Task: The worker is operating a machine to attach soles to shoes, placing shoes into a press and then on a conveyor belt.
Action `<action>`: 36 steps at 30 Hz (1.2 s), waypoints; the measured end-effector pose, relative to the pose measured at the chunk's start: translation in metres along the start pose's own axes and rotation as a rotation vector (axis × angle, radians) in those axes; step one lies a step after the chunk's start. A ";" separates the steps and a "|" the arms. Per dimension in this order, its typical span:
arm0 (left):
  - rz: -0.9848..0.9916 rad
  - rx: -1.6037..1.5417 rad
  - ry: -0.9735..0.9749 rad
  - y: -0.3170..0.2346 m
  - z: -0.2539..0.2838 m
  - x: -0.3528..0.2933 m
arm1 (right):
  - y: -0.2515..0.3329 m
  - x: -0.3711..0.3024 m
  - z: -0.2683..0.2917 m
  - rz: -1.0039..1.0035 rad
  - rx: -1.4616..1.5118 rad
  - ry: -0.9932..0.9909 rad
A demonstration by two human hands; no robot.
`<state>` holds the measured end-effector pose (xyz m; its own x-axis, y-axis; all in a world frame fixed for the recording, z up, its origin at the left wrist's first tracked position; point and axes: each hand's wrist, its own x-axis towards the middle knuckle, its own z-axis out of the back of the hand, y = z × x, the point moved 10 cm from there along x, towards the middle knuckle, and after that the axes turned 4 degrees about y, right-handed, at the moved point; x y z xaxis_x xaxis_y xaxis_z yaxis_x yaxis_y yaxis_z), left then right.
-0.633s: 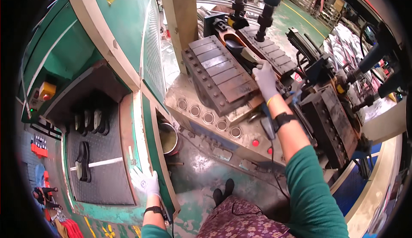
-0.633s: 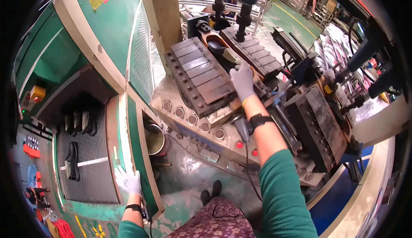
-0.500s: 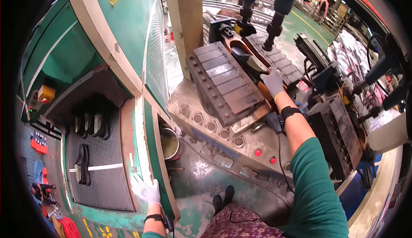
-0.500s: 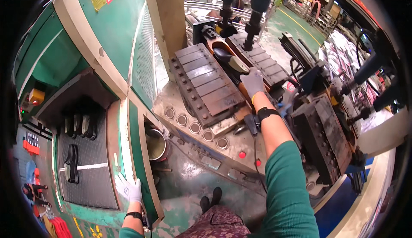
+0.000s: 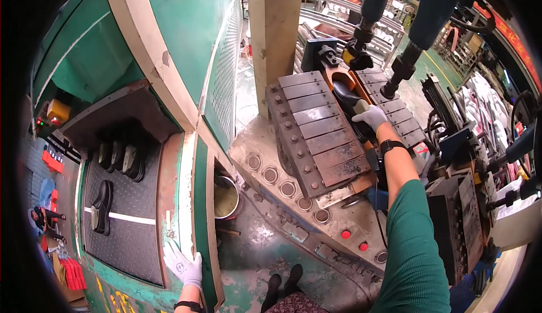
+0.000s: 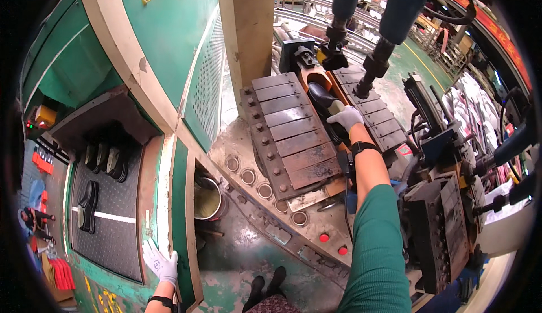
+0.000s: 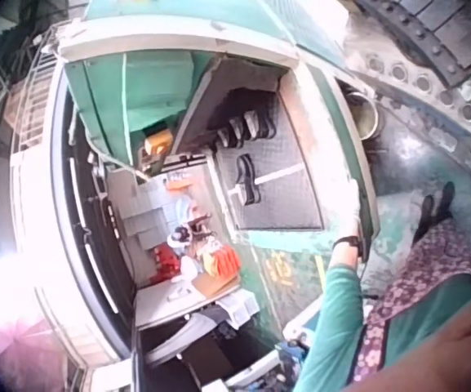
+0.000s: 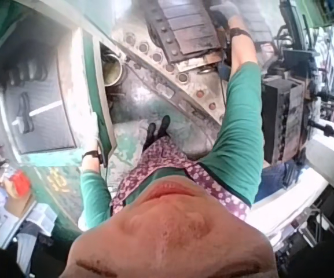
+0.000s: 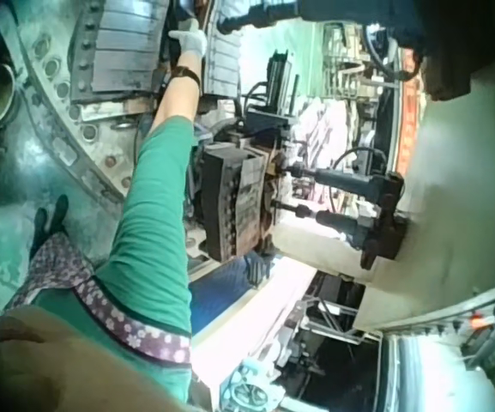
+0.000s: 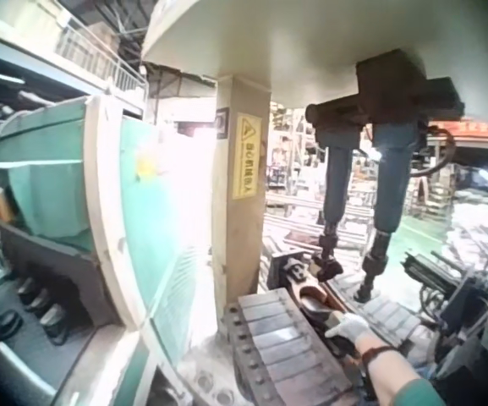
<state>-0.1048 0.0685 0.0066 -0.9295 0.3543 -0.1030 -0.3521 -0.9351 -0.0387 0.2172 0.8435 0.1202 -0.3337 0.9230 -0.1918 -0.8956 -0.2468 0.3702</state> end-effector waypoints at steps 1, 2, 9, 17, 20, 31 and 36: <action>0.000 0.010 -0.031 0.010 0.004 0.000 | 0.015 -0.008 -0.010 0.016 0.008 0.018; -0.010 0.010 -0.057 0.012 0.006 -0.002 | 0.022 -0.015 -0.009 0.030 0.045 -0.044; -0.016 -0.001 -0.056 0.008 0.000 -0.003 | 0.013 -0.049 0.010 0.053 -0.010 -0.147; -0.027 -0.020 -0.083 0.010 0.001 -0.002 | 0.019 -0.078 0.040 0.137 0.081 -0.310; -0.050 -0.018 -0.098 0.004 0.002 -0.005 | 0.017 -0.093 0.043 0.159 0.118 -0.334; -0.175 -0.010 -0.177 -0.012 0.040 -0.018 | 0.085 -0.161 0.044 0.578 0.095 -0.390; -0.170 -0.043 -0.197 -0.004 0.029 -0.015 | 0.129 -0.234 0.050 0.759 -0.049 -0.450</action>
<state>-0.0929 0.0667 0.0375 -0.8621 0.4960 0.1036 -0.5044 -0.8596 -0.0820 0.1947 0.6101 0.2581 -0.7048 0.5316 0.4698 -0.4949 -0.8429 0.2113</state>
